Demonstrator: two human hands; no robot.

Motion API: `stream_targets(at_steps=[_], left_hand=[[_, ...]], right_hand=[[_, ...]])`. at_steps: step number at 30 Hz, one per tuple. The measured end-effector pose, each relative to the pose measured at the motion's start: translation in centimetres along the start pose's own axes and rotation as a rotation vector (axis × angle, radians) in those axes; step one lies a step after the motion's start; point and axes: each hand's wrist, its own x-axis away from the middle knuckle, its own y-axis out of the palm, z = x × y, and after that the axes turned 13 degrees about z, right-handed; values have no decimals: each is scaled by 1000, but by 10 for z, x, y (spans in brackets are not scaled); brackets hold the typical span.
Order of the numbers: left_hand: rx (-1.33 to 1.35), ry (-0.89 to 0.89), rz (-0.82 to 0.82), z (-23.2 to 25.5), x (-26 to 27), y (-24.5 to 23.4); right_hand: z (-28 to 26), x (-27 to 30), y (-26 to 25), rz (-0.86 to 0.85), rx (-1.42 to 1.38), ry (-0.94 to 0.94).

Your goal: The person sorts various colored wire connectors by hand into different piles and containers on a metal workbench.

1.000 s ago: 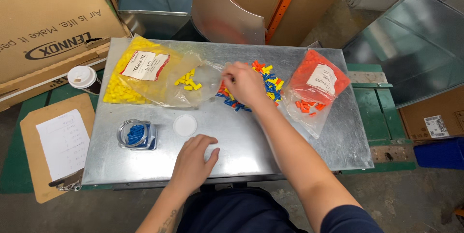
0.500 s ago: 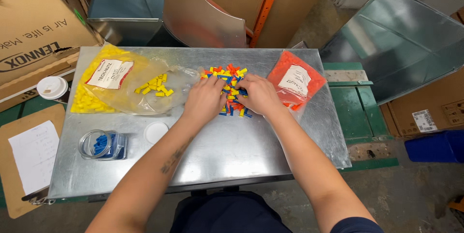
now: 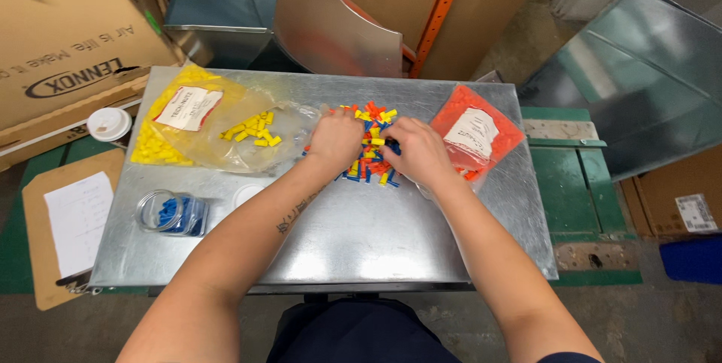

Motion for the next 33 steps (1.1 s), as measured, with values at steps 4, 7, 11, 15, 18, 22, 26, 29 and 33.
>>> stream_targets(at_steps=[4, 7, 11, 15, 18, 22, 26, 29, 33], left_hand=[[43, -31, -13, -9, 9, -14], [137, -74, 46, -29, 30, -53], [-127, -70, 151, -70, 65, -88], [-336, -88, 184, -93, 82, -110], [-319, -129, 182, -89, 90, -121], [-278, -157, 200, -71, 95, -136], [-115, -236, 121, -51, 103, -143], [65, -312, -37, -42, 106, -124], [194, -343, -190, -43, 114, -63]], right_hand=[[-2, -14, 1, 57, -67, 17], [-23, -28, -8, 67, -88, 20], [-61, -53, -6, 9, -201, 15], [-110, -82, 15, -117, -298, -10], [-132, -98, 62, -264, -308, -18], [-150, -106, 111, -302, -243, -29], [-162, -111, 108, -374, -235, -4], [-156, -109, 101, -365, -229, 7], [-134, -96, 43, -226, -323, 46]])
